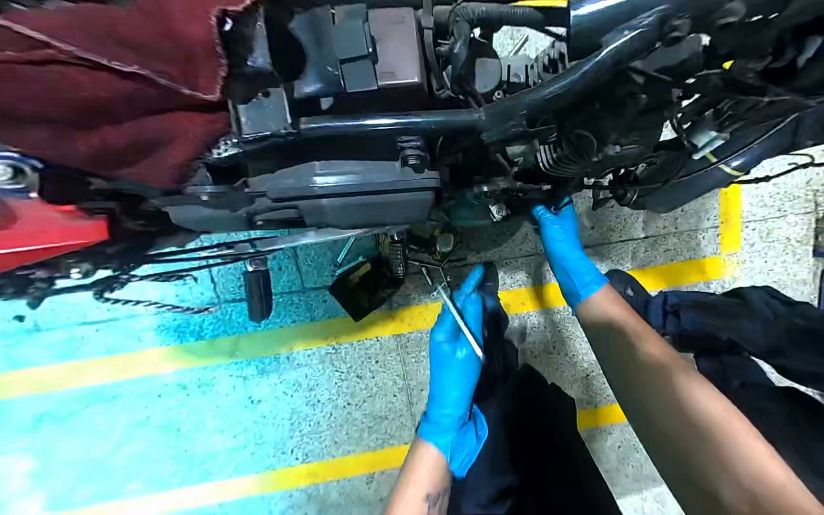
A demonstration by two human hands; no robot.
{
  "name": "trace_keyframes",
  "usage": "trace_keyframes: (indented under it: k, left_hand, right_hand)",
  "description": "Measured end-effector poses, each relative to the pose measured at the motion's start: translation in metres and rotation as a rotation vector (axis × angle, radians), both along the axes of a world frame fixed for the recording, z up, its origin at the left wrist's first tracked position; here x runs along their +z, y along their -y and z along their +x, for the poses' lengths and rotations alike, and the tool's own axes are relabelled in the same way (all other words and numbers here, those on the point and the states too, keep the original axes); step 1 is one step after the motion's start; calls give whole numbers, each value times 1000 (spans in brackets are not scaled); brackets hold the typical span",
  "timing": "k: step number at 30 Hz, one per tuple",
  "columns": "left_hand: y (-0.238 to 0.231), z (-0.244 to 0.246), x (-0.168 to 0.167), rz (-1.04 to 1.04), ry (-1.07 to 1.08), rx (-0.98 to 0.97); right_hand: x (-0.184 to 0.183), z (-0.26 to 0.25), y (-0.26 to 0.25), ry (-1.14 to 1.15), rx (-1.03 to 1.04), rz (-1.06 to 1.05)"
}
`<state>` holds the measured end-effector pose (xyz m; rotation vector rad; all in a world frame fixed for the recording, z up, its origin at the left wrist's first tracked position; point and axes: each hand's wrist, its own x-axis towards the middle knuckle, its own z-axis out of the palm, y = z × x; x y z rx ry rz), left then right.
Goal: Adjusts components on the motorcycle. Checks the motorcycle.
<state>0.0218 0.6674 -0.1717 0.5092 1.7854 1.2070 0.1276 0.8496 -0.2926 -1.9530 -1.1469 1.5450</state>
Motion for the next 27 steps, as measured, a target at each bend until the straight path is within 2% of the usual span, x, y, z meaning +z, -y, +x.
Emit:
trace_keyframes:
  k: [2, 5, 8, 10, 11, 15, 17, 20, 22, 23, 27]
  left_hand:
    - [-22, -7, -7, -32, 3, -22]
    - [-45, -12, -6, -171, 45, -182]
    - [-57, -13, 10, -290, -46, -502]
    - [-58, -16, 21, -285, -152, -730]
    - [-56, -19, 27, -273, -158, -780]
    - [-55, -21, 47, -157, 4, -726]
    - [-57, -19, 58, -108, 13, -766]
    - [-62, -6, 74, -236, -142, -937]
    - [-66, 9, 81, -352, -263, -982]
    - [-66, 15, 83, -376, -280, -967]
    - [-62, 27, 93, -374, -300, -880]
  right_hand:
    - [22, 6, 23, -9, 153, 16]
    - [76, 26, 73, -123, 335, 62]
    - [113, 43, 94, -162, 296, 158]
    - [133, 46, 84, -132, 241, 224]
    - [143, 47, 78, -106, 255, 255]
    - [172, 50, 58, -30, 466, 412]
    - [181, 51, 52, -24, 476, 397]
    - [185, 57, 47, 12, 583, 400]
    - [185, 60, 46, 36, 675, 447]
    - [186, 62, 46, 47, 703, 449]
    - [194, 68, 40, -48, 679, 238]
